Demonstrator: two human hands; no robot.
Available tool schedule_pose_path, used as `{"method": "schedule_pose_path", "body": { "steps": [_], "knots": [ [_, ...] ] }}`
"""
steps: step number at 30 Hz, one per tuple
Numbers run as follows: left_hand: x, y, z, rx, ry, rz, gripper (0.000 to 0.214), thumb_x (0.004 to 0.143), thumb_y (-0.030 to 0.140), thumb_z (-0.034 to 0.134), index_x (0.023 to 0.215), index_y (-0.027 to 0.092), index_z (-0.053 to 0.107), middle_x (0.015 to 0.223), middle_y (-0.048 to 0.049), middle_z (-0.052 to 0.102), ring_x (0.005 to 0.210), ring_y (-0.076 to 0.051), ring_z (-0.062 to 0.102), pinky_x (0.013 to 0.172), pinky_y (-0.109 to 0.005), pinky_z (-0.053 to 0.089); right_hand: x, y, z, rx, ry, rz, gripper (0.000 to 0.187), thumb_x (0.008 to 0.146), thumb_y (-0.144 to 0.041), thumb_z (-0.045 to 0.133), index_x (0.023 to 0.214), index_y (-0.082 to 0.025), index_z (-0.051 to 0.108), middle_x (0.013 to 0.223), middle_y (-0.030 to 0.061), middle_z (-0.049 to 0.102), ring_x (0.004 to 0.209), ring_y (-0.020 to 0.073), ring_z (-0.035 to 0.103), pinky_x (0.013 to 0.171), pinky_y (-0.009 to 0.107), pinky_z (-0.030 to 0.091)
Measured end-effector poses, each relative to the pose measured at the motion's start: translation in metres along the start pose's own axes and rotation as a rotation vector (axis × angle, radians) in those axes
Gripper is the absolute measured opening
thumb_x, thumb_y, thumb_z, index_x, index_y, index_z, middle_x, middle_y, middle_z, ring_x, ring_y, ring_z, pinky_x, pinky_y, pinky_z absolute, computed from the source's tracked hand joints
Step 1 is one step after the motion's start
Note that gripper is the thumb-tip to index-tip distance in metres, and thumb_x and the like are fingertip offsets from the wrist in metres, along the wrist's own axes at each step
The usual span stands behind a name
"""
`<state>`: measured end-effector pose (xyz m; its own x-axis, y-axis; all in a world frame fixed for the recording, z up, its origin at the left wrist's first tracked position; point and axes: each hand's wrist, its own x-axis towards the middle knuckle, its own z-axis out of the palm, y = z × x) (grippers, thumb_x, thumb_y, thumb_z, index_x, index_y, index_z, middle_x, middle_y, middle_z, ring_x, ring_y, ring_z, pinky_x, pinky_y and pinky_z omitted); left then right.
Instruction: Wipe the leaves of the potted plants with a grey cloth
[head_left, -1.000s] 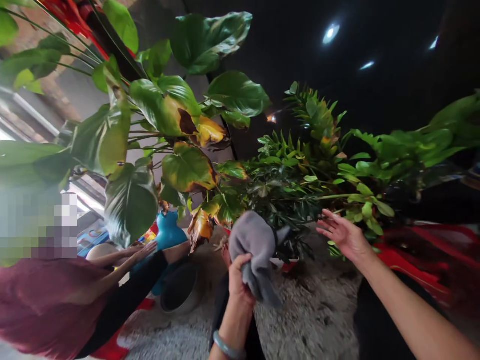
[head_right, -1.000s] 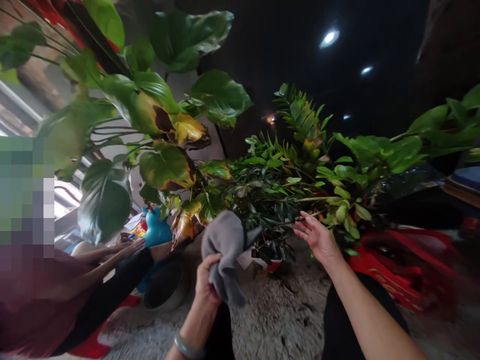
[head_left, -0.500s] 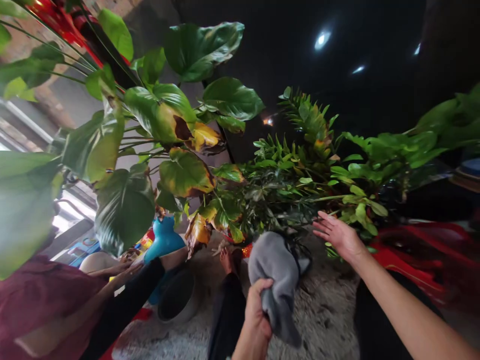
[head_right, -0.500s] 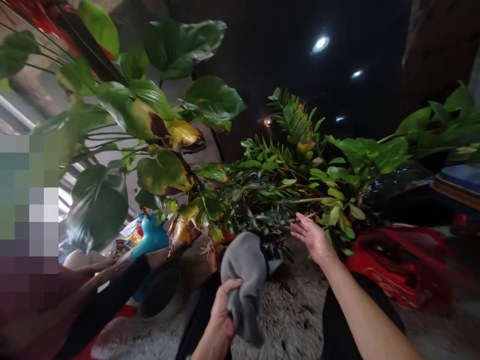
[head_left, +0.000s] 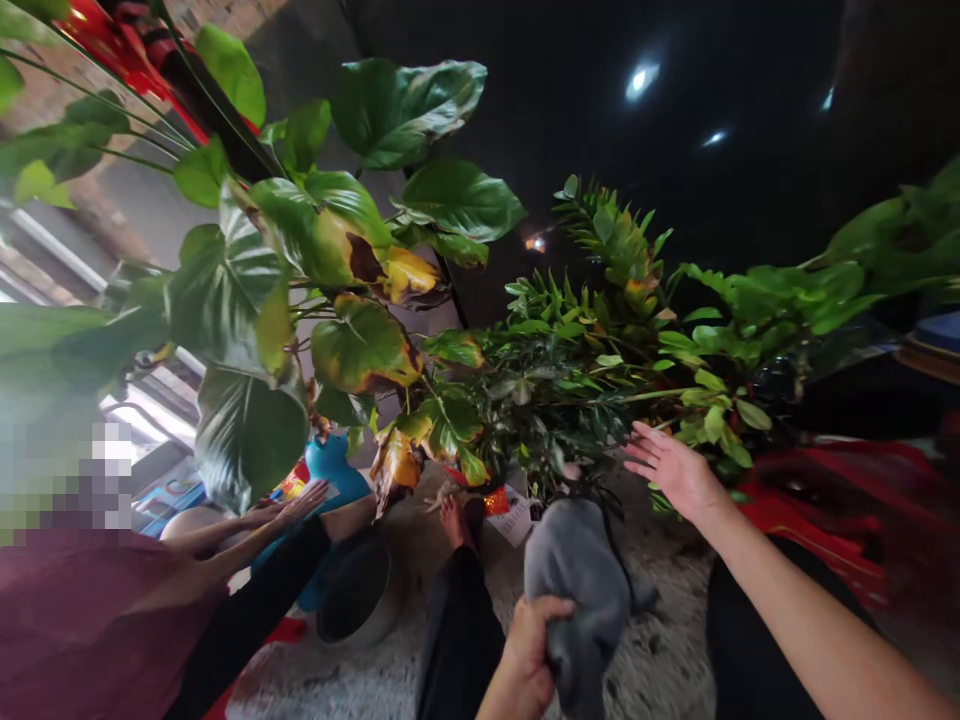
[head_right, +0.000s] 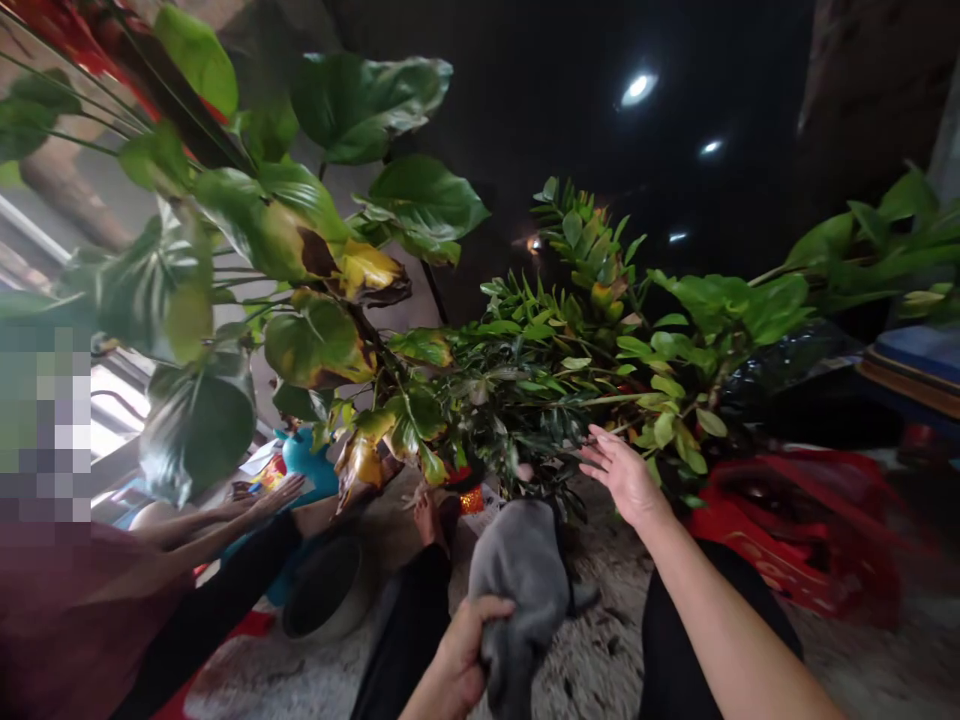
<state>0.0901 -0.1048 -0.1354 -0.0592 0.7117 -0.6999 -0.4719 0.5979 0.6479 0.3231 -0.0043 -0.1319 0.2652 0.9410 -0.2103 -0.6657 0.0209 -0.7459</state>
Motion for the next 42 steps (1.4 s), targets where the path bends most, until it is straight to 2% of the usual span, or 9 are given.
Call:
{"method": "schedule_pose_path", "body": {
  "steps": [2, 6, 9, 17, 21, 24, 27, 33, 42],
  "knots": [
    [-0.014, 0.002, -0.001, 0.023, -0.07, -0.024, 0.028, 0.037, 0.005, 0.067, 0.063, 0.017, 0.062, 0.053, -0.0053, 0.066, 0.061, -0.028, 0.067, 0.052, -0.032, 0.05, 0.0, -0.001, -0.002, -0.007, -0.012, -0.008, 0.018, 0.07, -0.032, 0.064, 0.086, -0.029, 0.072, 0.088, 0.0039, 0.072, 0.085, 0.0246, 0.068, 0.073, 0.041, 0.058],
    [-0.033, 0.061, 0.033, -0.059, -0.296, 0.214, 0.039, 0.031, 0.009, 0.074, 0.07, 0.013, 0.067, 0.068, -0.0081, 0.072, 0.074, -0.029, 0.069, 0.066, -0.034, 0.053, -0.001, -0.002, -0.003, 0.024, -0.021, -0.031, 0.021, 0.067, -0.032, 0.068, 0.087, -0.027, 0.072, 0.087, 0.0047, 0.072, 0.087, 0.0247, 0.068, 0.078, 0.04, 0.057],
    [-0.025, 0.089, 0.063, -0.108, -0.281, 0.339, 0.034, 0.034, 0.017, 0.078, 0.066, 0.014, 0.065, 0.067, -0.0056, 0.071, 0.071, -0.025, 0.068, 0.067, -0.032, 0.052, -0.001, -0.002, 0.0, 0.064, -0.011, -0.013, 0.02, 0.066, -0.03, 0.069, 0.085, -0.026, 0.072, 0.08, 0.0038, 0.073, 0.081, 0.023, 0.069, 0.078, 0.037, 0.056],
    [-0.013, 0.017, 0.048, 0.161, -0.135, 0.121, 0.036, 0.034, 0.01, 0.069, 0.069, 0.014, 0.063, 0.058, -0.0042, 0.067, 0.057, -0.022, 0.061, 0.055, -0.033, 0.048, 0.003, 0.0, -0.001, 0.047, 0.025, 0.066, 0.025, 0.063, -0.032, 0.07, 0.086, -0.023, 0.072, 0.082, 0.0072, 0.073, 0.082, 0.0251, 0.069, 0.076, 0.036, 0.054],
    [-0.031, 0.062, 0.08, 0.021, -0.388, 0.289, 0.045, 0.032, 0.012, 0.075, 0.076, 0.014, 0.065, 0.071, -0.0059, 0.071, 0.07, -0.025, 0.065, 0.069, -0.036, 0.052, 0.002, -0.001, -0.001, 0.055, 0.004, 0.025, 0.028, 0.061, -0.037, 0.072, 0.085, -0.024, 0.071, 0.086, 0.008, 0.073, 0.093, 0.0292, 0.067, 0.085, 0.041, 0.051],
    [-0.029, 0.101, 0.114, -0.103, -0.406, 0.474, 0.04, 0.035, 0.018, 0.077, 0.073, 0.017, 0.065, 0.072, -0.0038, 0.071, 0.071, -0.021, 0.065, 0.072, -0.033, 0.051, 0.0, -0.002, 0.0, 0.075, 0.015, 0.023, 0.026, 0.065, -0.037, 0.069, 0.086, -0.024, 0.071, 0.083, 0.0067, 0.072, 0.088, 0.0273, 0.068, 0.083, 0.041, 0.051],
    [-0.012, 0.094, 0.122, -0.03, -0.344, 0.482, 0.034, 0.037, 0.017, 0.076, 0.069, 0.016, 0.065, 0.066, -0.0026, 0.069, 0.061, -0.017, 0.061, 0.063, -0.029, 0.05, 0.0, -0.003, 0.001, 0.098, 0.017, 0.074, 0.022, 0.07, -0.039, 0.066, 0.084, -0.022, 0.07, 0.077, 0.0065, 0.072, 0.078, 0.0246, 0.069, 0.076, 0.038, 0.052],
    [0.003, 0.029, 0.082, 0.241, -0.256, 0.129, 0.025, 0.035, 0.009, 0.066, 0.06, 0.014, 0.065, 0.052, -0.003, 0.063, 0.05, -0.019, 0.058, 0.05, -0.031, 0.046, 0.002, -0.004, -0.002, 0.047, -0.004, 0.205, 0.033, 0.079, -0.049, 0.056, 0.083, -0.019, 0.069, 0.068, 0.0101, 0.072, 0.068, 0.0264, 0.069, 0.065, 0.036, 0.053],
    [-0.023, 0.109, 0.139, -0.093, -0.416, 0.409, 0.028, 0.037, 0.014, 0.074, 0.064, 0.017, 0.066, 0.067, -0.0025, 0.071, 0.061, -0.018, 0.064, 0.062, -0.028, 0.051, -0.001, -0.007, 0.0, 0.039, 0.063, 0.196, 0.042, 0.085, -0.052, 0.048, 0.105, -0.02, 0.065, 0.084, 0.0125, 0.072, 0.084, 0.0275, 0.07, 0.081, 0.041, 0.052]
  ]
}}
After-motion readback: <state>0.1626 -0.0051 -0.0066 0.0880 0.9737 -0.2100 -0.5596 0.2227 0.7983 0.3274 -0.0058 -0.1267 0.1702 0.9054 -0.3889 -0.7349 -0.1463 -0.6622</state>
